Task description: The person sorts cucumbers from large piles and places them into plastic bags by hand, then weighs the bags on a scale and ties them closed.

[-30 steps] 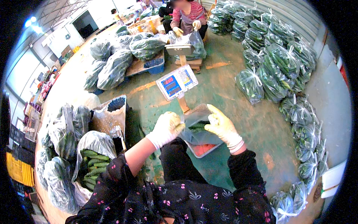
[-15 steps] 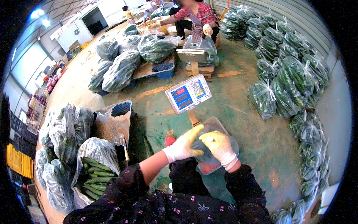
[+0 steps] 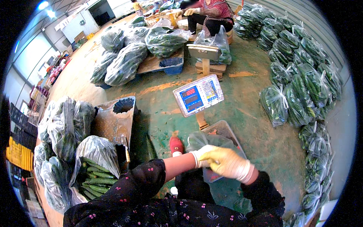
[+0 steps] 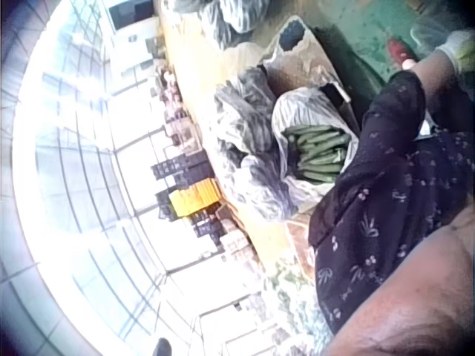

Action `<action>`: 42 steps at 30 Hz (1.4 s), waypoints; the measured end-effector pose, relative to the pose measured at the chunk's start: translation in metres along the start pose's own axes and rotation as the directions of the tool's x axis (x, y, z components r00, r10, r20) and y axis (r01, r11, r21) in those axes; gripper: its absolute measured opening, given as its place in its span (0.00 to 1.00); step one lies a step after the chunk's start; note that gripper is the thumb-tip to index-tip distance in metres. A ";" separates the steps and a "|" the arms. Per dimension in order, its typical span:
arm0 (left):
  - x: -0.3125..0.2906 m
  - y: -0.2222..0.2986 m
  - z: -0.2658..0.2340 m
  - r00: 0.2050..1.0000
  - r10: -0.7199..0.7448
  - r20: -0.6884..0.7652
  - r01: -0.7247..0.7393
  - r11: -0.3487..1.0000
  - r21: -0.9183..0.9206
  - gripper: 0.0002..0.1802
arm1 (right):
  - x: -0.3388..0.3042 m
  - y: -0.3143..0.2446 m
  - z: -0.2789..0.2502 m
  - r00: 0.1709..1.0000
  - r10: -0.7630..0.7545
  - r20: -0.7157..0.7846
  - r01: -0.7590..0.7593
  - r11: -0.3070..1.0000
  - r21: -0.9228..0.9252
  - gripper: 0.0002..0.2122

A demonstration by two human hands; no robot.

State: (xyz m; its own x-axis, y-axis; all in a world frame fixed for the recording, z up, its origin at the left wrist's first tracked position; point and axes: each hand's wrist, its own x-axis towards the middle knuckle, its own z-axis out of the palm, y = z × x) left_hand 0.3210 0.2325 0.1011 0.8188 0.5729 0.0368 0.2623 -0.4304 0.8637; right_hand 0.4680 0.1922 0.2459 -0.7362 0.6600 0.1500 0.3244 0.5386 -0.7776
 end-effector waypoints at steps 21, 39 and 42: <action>-0.005 -0.017 0.011 0.974 -0.221 -0.056 0.099 0.631 -0.770 0.14 | -0.048 0.033 0.017 0.864 0.155 -0.480 -0.245 0.961 -0.131 0.13; 0.006 0.041 -0.033 0.823 0.352 -0.446 0.077 0.708 0.702 0.17 | -0.018 0.124 0.050 0.877 0.428 -0.218 0.169 0.152 0.974 0.18; 0.006 0.033 -0.027 0.932 0.175 -0.318 0.103 0.715 0.692 0.09 | -0.019 0.122 0.043 0.770 0.526 -0.362 0.033 0.534 0.845 0.09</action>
State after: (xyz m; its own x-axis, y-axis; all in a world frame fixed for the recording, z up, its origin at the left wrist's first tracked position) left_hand 0.3203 0.2407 0.1433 0.6460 0.6808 0.3452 0.6248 -0.7315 0.2732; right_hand 0.4959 0.2228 0.1221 -0.1806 0.9809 -0.0722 -0.3524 -0.1331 -0.9263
